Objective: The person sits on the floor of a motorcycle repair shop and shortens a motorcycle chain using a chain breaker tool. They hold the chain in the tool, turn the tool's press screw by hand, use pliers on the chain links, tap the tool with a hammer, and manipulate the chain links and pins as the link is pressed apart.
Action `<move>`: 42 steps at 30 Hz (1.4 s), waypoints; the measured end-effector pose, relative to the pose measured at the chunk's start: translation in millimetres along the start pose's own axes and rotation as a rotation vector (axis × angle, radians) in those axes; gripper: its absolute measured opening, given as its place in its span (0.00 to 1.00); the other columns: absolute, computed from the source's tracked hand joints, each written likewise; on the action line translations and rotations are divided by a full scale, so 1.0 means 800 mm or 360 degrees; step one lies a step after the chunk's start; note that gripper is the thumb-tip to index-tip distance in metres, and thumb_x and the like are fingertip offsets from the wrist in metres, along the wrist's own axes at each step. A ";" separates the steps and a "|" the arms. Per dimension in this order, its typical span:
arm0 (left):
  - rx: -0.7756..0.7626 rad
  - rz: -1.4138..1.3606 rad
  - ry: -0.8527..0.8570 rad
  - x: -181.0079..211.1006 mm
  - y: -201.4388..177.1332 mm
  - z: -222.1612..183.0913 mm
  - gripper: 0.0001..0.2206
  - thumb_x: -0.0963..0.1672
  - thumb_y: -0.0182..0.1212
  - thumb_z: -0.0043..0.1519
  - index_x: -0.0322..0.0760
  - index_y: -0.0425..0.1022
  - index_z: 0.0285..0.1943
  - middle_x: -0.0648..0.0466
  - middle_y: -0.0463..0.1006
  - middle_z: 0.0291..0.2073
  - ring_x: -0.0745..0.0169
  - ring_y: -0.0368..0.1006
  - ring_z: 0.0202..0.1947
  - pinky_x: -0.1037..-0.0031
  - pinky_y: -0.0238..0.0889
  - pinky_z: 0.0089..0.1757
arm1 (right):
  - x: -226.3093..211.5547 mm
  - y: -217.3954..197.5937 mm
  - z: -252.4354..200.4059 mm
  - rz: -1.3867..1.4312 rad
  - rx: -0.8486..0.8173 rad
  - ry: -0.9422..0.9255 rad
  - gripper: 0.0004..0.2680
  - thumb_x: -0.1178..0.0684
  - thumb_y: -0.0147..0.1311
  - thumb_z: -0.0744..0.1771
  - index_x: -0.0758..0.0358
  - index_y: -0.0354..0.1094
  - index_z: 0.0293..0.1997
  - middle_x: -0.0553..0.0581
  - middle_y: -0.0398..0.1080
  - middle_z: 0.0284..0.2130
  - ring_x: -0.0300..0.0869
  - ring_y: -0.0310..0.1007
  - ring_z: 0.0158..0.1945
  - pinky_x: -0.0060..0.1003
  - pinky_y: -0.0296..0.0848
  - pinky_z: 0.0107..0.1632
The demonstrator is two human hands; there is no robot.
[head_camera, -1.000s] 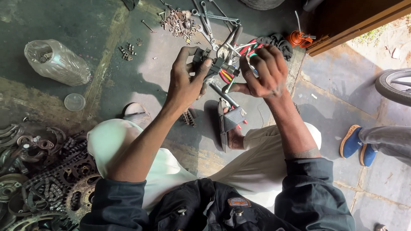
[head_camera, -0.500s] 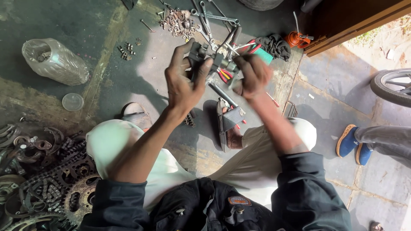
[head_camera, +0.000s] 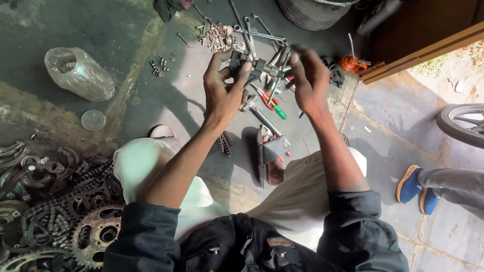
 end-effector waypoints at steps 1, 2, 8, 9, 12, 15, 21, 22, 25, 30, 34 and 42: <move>0.0004 0.0001 -0.0005 0.001 -0.001 -0.001 0.17 0.46 0.65 0.66 0.33 0.66 0.58 0.48 0.80 0.31 0.72 0.69 0.16 0.81 0.58 0.16 | -0.008 0.000 -0.003 0.0002 -0.0003 0.0006 0.19 0.36 0.45 0.73 0.67 0.69 0.47 0.60 0.73 0.31 0.40 0.74 0.28 0.33 0.75 0.30; 0.0015 0.0007 -0.0027 0.002 -0.001 -0.002 0.17 0.46 0.64 0.66 0.33 0.65 0.57 0.49 0.80 0.30 0.72 0.69 0.16 0.81 0.57 0.15 | -0.031 -0.005 -0.009 -0.0433 0.0146 -0.0389 0.15 0.42 0.47 0.74 0.68 0.67 0.54 0.62 0.73 0.40 0.42 0.75 0.36 0.35 0.77 0.35; 0.0010 0.0087 -0.0054 -0.007 -0.001 -0.002 0.15 0.44 0.63 0.67 0.33 0.65 0.56 0.49 0.80 0.28 0.72 0.70 0.16 0.81 0.57 0.15 | -0.046 0.000 -0.033 -0.1432 -0.0043 -0.1104 0.18 0.49 0.65 0.68 0.66 0.70 0.62 0.66 0.70 0.57 0.52 0.71 0.61 0.45 0.78 0.57; -0.0010 0.0076 -0.0047 -0.006 0.001 -0.003 0.15 0.44 0.63 0.67 0.33 0.65 0.56 0.49 0.80 0.28 0.72 0.71 0.16 0.81 0.57 0.16 | -0.044 0.001 -0.034 -0.1484 -0.0076 -0.1178 0.20 0.43 0.66 0.66 0.66 0.73 0.59 0.65 0.71 0.55 0.51 0.70 0.58 0.45 0.77 0.53; -0.0006 0.0098 -0.0007 -0.012 0.001 -0.002 0.15 0.45 0.62 0.68 0.34 0.65 0.58 0.49 0.80 0.27 0.72 0.71 0.17 0.81 0.59 0.16 | -0.040 0.002 -0.036 -0.1461 -0.0055 -0.1171 0.17 0.44 0.65 0.67 0.69 0.76 0.54 0.65 0.74 0.49 0.52 0.73 0.55 0.43 0.78 0.51; 0.0023 0.0091 0.0018 -0.010 -0.002 -0.005 0.15 0.45 0.62 0.68 0.34 0.65 0.58 0.49 0.81 0.30 0.71 0.70 0.17 0.80 0.60 0.17 | 0.014 0.002 -0.029 -0.0871 -0.0123 -0.0369 0.12 0.46 0.61 0.70 0.68 0.80 0.45 0.61 0.77 0.37 0.43 0.76 0.39 0.39 0.72 0.40; 0.0133 0.0147 -0.0117 -0.021 -0.017 -0.004 0.17 0.47 0.60 0.67 0.36 0.65 0.60 0.48 0.83 0.33 0.70 0.72 0.16 0.80 0.62 0.15 | 0.047 0.020 -0.046 0.0330 -0.0337 0.0429 0.16 0.47 0.56 0.72 0.73 0.74 0.33 0.59 0.76 0.27 0.38 0.77 0.29 0.32 0.76 0.34; 0.0131 0.0149 -0.0120 -0.014 -0.019 -0.004 0.17 0.47 0.60 0.67 0.36 0.65 0.60 0.48 0.83 0.33 0.70 0.72 0.16 0.80 0.62 0.15 | 0.035 0.021 -0.048 0.0333 -0.0334 0.0432 0.16 0.47 0.56 0.72 0.73 0.74 0.33 0.59 0.76 0.27 0.38 0.77 0.29 0.32 0.76 0.34; 0.0178 0.0131 -0.0254 -0.007 -0.028 -0.006 0.18 0.46 0.61 0.67 0.36 0.63 0.60 0.45 0.79 0.30 0.69 0.71 0.16 0.79 0.58 0.15 | -0.005 0.021 -0.048 -0.0102 -0.0403 0.0076 0.11 0.49 0.62 0.67 0.68 0.77 0.48 0.55 0.76 0.32 0.36 0.73 0.31 0.32 0.71 0.32; 0.0013 0.0261 -0.0124 -0.019 -0.024 -0.010 0.17 0.46 0.61 0.67 0.35 0.62 0.60 0.47 0.82 0.29 0.69 0.71 0.15 0.79 0.56 0.14 | -0.048 0.013 -0.053 -0.1034 -0.0054 -0.0972 0.16 0.47 0.71 0.65 0.67 0.75 0.51 0.61 0.70 0.44 0.49 0.74 0.45 0.42 0.74 0.45; -0.0017 0.0221 -0.0163 -0.011 -0.016 -0.017 0.17 0.45 0.61 0.68 0.34 0.62 0.59 0.47 0.79 0.27 0.70 0.69 0.16 0.79 0.55 0.15 | -0.068 0.019 -0.052 -0.1470 0.0046 -0.1303 0.22 0.40 0.68 0.60 0.69 0.77 0.50 0.63 0.69 0.43 0.54 0.70 0.41 0.43 0.72 0.43; -0.0009 0.0163 -0.0195 -0.006 -0.008 -0.017 0.18 0.46 0.61 0.67 0.33 0.62 0.59 0.46 0.79 0.29 0.71 0.69 0.15 0.80 0.55 0.14 | 0.053 0.010 -0.028 0.0578 -0.0481 0.0644 0.20 0.38 0.50 0.70 0.66 0.76 0.28 0.58 0.78 0.24 0.42 0.78 0.27 0.36 0.77 0.36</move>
Point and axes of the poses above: each hand's wrist, its own z-axis towards the middle knuckle, its own y-axis out of the palm, x = y × z, the point moved 5 cm from there along z, towards the middle knuckle
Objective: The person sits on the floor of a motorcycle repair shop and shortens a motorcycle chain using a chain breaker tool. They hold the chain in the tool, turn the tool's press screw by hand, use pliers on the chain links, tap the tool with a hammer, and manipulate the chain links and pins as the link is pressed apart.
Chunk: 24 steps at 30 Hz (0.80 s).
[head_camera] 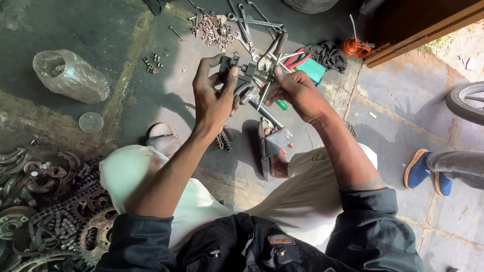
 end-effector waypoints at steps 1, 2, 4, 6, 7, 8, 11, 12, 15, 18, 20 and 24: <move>0.0009 -0.0003 0.0000 0.002 -0.002 0.000 0.18 0.46 0.61 0.67 0.33 0.62 0.59 0.46 0.79 0.29 0.71 0.69 0.15 0.80 0.55 0.14 | 0.001 -0.002 -0.002 -0.0004 -0.0007 0.0004 0.20 0.38 0.50 0.70 0.66 0.76 0.28 0.58 0.78 0.24 0.42 0.78 0.27 0.36 0.77 0.36; 0.0031 0.0003 0.0011 0.004 -0.004 0.001 0.18 0.47 0.61 0.67 0.33 0.61 0.59 0.47 0.79 0.29 0.71 0.69 0.15 0.80 0.56 0.14 | -0.005 0.000 -0.004 -0.0228 -0.0088 -0.0164 0.18 0.39 0.53 0.70 0.65 0.76 0.32 0.58 0.78 0.27 0.40 0.79 0.31 0.35 0.78 0.39; 0.0056 0.0005 0.0023 0.006 -0.008 0.001 0.18 0.47 0.61 0.67 0.33 0.61 0.58 0.47 0.80 0.30 0.71 0.69 0.15 0.80 0.56 0.15 | -0.018 0.013 -0.013 -0.0456 -0.0172 -0.0331 0.16 0.41 0.55 0.71 0.65 0.76 0.36 0.58 0.79 0.31 0.38 0.80 0.34 0.34 0.79 0.41; 0.0091 -0.0064 -0.0027 0.007 -0.011 0.002 0.18 0.46 0.61 0.68 0.33 0.61 0.59 0.46 0.78 0.31 0.71 0.70 0.17 0.81 0.57 0.15 | -0.044 0.043 -0.032 -0.1321 -0.0194 -0.0804 0.12 0.44 0.65 0.65 0.64 0.79 0.42 0.59 0.79 0.31 0.44 0.77 0.31 0.37 0.74 0.36; 0.0097 -0.0063 -0.0024 0.006 -0.012 0.003 0.18 0.46 0.61 0.68 0.33 0.61 0.59 0.46 0.78 0.31 0.71 0.70 0.17 0.81 0.57 0.15 | -0.042 0.045 -0.035 -0.1321 -0.0200 -0.0807 0.12 0.44 0.65 0.65 0.64 0.79 0.42 0.59 0.79 0.31 0.44 0.77 0.31 0.37 0.74 0.36; 0.0111 -0.0049 -0.0023 0.005 -0.012 0.004 0.18 0.46 0.61 0.67 0.34 0.62 0.58 0.46 0.79 0.31 0.71 0.70 0.16 0.81 0.57 0.15 | -0.042 0.052 -0.039 -0.1590 -0.0209 -0.0940 0.13 0.44 0.66 0.65 0.62 0.78 0.45 0.60 0.78 0.35 0.47 0.78 0.35 0.38 0.75 0.39; 0.0112 -0.0024 -0.0048 0.004 -0.013 0.005 0.17 0.46 0.61 0.67 0.34 0.61 0.57 0.47 0.79 0.32 0.71 0.70 0.16 0.81 0.57 0.15 | -0.047 0.065 -0.051 -0.2144 -0.0150 -0.1292 0.16 0.44 0.66 0.64 0.55 0.75 0.55 0.59 0.77 0.38 0.49 0.79 0.39 0.40 0.78 0.46; 0.0097 -0.0015 -0.0071 0.003 -0.013 0.005 0.17 0.46 0.61 0.67 0.34 0.61 0.57 0.47 0.79 0.31 0.71 0.70 0.16 0.80 0.57 0.15 | -0.050 0.071 -0.057 -0.2429 -0.0073 -0.1516 0.19 0.44 0.65 0.64 0.50 0.73 0.61 0.56 0.77 0.36 0.47 0.80 0.39 0.42 0.79 0.49; 0.0080 0.0027 -0.0026 0.002 -0.009 0.003 0.17 0.45 0.62 0.67 0.34 0.61 0.57 0.47 0.80 0.29 0.71 0.69 0.16 0.80 0.57 0.15 | -0.064 0.057 -0.059 -0.2389 0.0012 -0.1560 0.22 0.42 0.70 0.66 0.49 0.68 0.67 0.56 0.75 0.30 0.45 0.77 0.32 0.42 0.78 0.40; 0.0024 0.0034 -0.0022 -0.003 -0.003 0.004 0.17 0.45 0.62 0.67 0.33 0.61 0.58 0.47 0.79 0.27 0.71 0.67 0.15 0.79 0.55 0.15 | -0.072 0.035 -0.048 -0.2327 0.0238 -0.1181 0.29 0.38 0.68 0.65 0.55 0.62 0.72 0.57 0.74 0.31 0.46 0.76 0.33 0.44 0.77 0.38; 0.0002 0.0043 -0.0036 0.001 0.000 0.001 0.17 0.45 0.61 0.67 0.33 0.60 0.58 0.47 0.79 0.27 0.71 0.67 0.15 0.79 0.54 0.15 | -0.073 0.024 -0.036 -0.2319 0.0305 -0.0992 0.34 0.36 0.69 0.62 0.58 0.59 0.74 0.57 0.74 0.29 0.47 0.76 0.32 0.45 0.76 0.36; -0.0031 0.0033 -0.0059 0.001 -0.001 0.000 0.17 0.45 0.61 0.68 0.34 0.59 0.57 0.49 0.78 0.27 0.72 0.70 0.16 0.78 0.56 0.14 | -0.019 -0.010 -0.011 -0.2297 -0.0064 -0.0465 0.34 0.37 0.68 0.60 0.57 0.60 0.73 0.58 0.74 0.25 0.48 0.76 0.29 0.46 0.76 0.37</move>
Point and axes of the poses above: each hand's wrist, its own z-axis towards the middle knuckle, its own y-axis out of the palm, x = y × z, the point moved 5 cm from there along z, towards the middle knuckle
